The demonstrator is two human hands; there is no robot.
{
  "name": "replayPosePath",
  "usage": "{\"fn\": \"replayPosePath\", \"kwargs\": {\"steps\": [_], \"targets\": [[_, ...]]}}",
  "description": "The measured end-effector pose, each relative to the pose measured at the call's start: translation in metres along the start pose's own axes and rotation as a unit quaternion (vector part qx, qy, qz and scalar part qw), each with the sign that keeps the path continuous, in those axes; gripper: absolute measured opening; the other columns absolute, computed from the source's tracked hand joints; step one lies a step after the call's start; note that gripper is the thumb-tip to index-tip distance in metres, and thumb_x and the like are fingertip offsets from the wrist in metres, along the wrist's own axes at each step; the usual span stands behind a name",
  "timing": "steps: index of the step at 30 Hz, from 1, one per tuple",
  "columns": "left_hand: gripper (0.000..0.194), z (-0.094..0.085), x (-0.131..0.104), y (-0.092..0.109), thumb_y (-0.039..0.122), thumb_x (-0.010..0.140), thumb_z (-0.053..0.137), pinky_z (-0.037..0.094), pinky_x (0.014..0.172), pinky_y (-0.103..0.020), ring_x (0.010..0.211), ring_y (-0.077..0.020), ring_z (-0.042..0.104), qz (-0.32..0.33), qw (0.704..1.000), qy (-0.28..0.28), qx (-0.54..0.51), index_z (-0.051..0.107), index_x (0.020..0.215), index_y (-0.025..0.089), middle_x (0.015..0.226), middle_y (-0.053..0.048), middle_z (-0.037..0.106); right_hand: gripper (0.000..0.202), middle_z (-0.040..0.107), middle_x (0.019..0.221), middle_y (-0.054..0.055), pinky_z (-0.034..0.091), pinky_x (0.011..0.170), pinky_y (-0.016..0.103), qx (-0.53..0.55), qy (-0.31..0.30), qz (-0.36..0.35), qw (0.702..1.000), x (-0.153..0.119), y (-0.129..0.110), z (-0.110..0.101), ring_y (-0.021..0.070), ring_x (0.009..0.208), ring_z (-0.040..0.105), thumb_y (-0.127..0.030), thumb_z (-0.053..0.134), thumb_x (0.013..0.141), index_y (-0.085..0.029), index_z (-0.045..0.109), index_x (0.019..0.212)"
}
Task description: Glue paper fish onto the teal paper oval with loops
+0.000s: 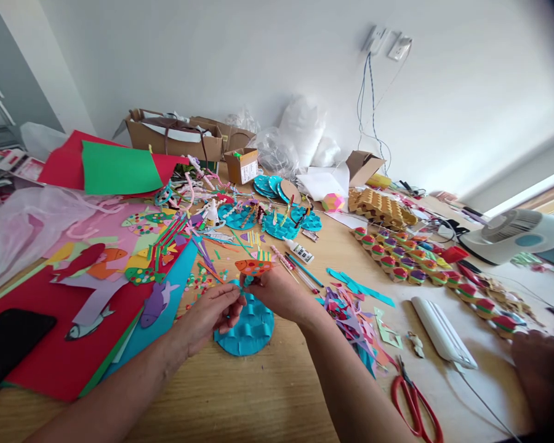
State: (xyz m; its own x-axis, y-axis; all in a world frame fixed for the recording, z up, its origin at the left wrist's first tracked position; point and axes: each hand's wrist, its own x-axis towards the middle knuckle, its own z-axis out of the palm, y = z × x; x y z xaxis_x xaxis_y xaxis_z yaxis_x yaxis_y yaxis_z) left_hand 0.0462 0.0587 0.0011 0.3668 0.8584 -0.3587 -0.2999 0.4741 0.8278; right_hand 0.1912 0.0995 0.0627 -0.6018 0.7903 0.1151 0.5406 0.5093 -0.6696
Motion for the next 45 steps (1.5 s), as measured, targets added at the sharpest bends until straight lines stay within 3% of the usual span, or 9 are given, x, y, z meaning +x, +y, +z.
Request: {"fn": "replayPosePath", "kwargs": {"steps": [9,12,17,24,26,29,34,39,45], "targets": [[0.027,-0.004,0.003,0.0,0.037,0.066,0.07,0.019,0.033,-0.015,0.043,-0.0059,0.044,-0.043,0.995,-0.031,-0.086,0.059,0.072,0.013,0.057,0.002,0.052,0.019,0.064,0.075,-0.001,0.041,0.067,0.022,-0.035,-0.045,-0.03,0.998,0.006,-0.004,-0.013,0.0136,0.074,0.057,-0.001,0.053,0.067,-0.019,0.061,0.067],[0.026,-0.001,0.002,0.004,0.035,0.064,0.071,0.018,0.032,-0.015,0.04,-0.0047,0.04,-0.04,0.995,-0.024,-0.089,0.058,0.068,0.013,0.053,0.003,0.05,0.019,0.066,0.077,0.001,0.041,0.067,0.023,-0.06,-0.048,-0.04,0.996,0.008,-0.005,-0.012,0.0161,0.078,0.058,-0.003,0.056,0.067,-0.019,0.064,0.067],[0.028,0.001,-0.001,0.007,0.036,0.061,0.071,0.016,0.033,-0.014,0.039,-0.0036,0.037,-0.028,0.997,0.004,-0.074,0.056,0.066,0.013,0.05,0.004,0.048,0.021,0.063,0.067,-0.001,0.039,0.063,0.023,-0.066,-0.03,-0.037,0.997,0.009,-0.003,-0.003,0.0139,0.068,0.055,-0.004,0.053,0.07,-0.021,0.064,0.065],[0.032,-0.008,0.002,0.014,0.049,0.071,0.057,0.02,0.035,-0.017,0.04,-0.0067,0.039,0.037,0.992,0.025,0.116,0.054,0.069,0.017,0.052,0.005,0.046,0.011,0.058,0.062,-0.004,0.034,0.053,0.02,0.022,0.02,0.013,0.999,0.011,0.012,0.008,0.0093,0.056,0.049,-0.009,0.058,0.069,-0.018,0.063,0.068],[0.032,-0.016,0.005,0.017,0.048,0.076,0.047,0.024,0.037,-0.019,0.04,-0.0089,0.04,0.076,0.966,0.038,0.246,0.053,0.067,0.018,0.051,0.005,0.046,0.008,0.057,0.061,-0.004,0.032,0.051,0.019,0.017,0.036,0.047,0.998,0.011,0.015,0.011,0.0085,0.055,0.048,-0.01,0.059,0.069,-0.017,0.063,0.067],[0.028,-0.032,0.008,0.015,0.04,0.078,0.043,0.033,0.045,-0.023,0.048,-0.0132,0.047,0.159,0.891,0.084,0.417,0.053,0.062,0.019,0.053,0.003,0.05,0.007,0.055,0.059,-0.003,0.028,0.05,0.019,-0.06,0.029,0.103,0.992,0.013,0.017,0.015,0.0083,0.055,0.045,-0.011,0.059,0.069,-0.015,0.062,0.064],[0.013,-0.049,0.007,-0.001,0.022,0.078,0.045,0.042,0.065,-0.027,0.072,-0.0179,0.059,0.25,0.802,0.104,0.532,0.057,0.074,0.019,0.074,-0.001,0.062,0.012,0.06,0.062,0.002,0.026,0.049,0.021,-0.183,-0.028,0.153,0.971,0.019,0.023,0.024,0.0098,0.055,0.045,-0.018,0.059,0.073,-0.012,0.064,0.064],[0.015,-0.051,0.011,-0.011,0.013,0.078,0.046,0.047,0.068,-0.027,0.077,-0.0176,0.062,0.27,0.773,0.106,0.564,0.058,0.082,0.019,0.082,-0.003,0.066,0.013,0.066,0.074,0.006,0.032,0.054,0.021,-0.19,-0.056,0.157,0.968,0.023,0.032,0.033,0.0129,0.064,0.053,-0.022,0.059,0.075,-0.011,0.067,0.073],[0.021,-0.057,0.019,-0.014,0.013,0.08,0.044,0.049,0.078,-0.03,0.087,-0.0182,0.063,0.3,0.749,0.086,0.585,0.063,0.087,0.02,0.091,-0.004,0.069,0.016,0.067,0.074,0.005,0.033,0.053,0.021,-0.192,-0.053,0.174,0.964,0.023,0.041,0.039,0.0132,0.064,0.054,-0.027,0.061,0.075,-0.012,0.068,0.074]]}}
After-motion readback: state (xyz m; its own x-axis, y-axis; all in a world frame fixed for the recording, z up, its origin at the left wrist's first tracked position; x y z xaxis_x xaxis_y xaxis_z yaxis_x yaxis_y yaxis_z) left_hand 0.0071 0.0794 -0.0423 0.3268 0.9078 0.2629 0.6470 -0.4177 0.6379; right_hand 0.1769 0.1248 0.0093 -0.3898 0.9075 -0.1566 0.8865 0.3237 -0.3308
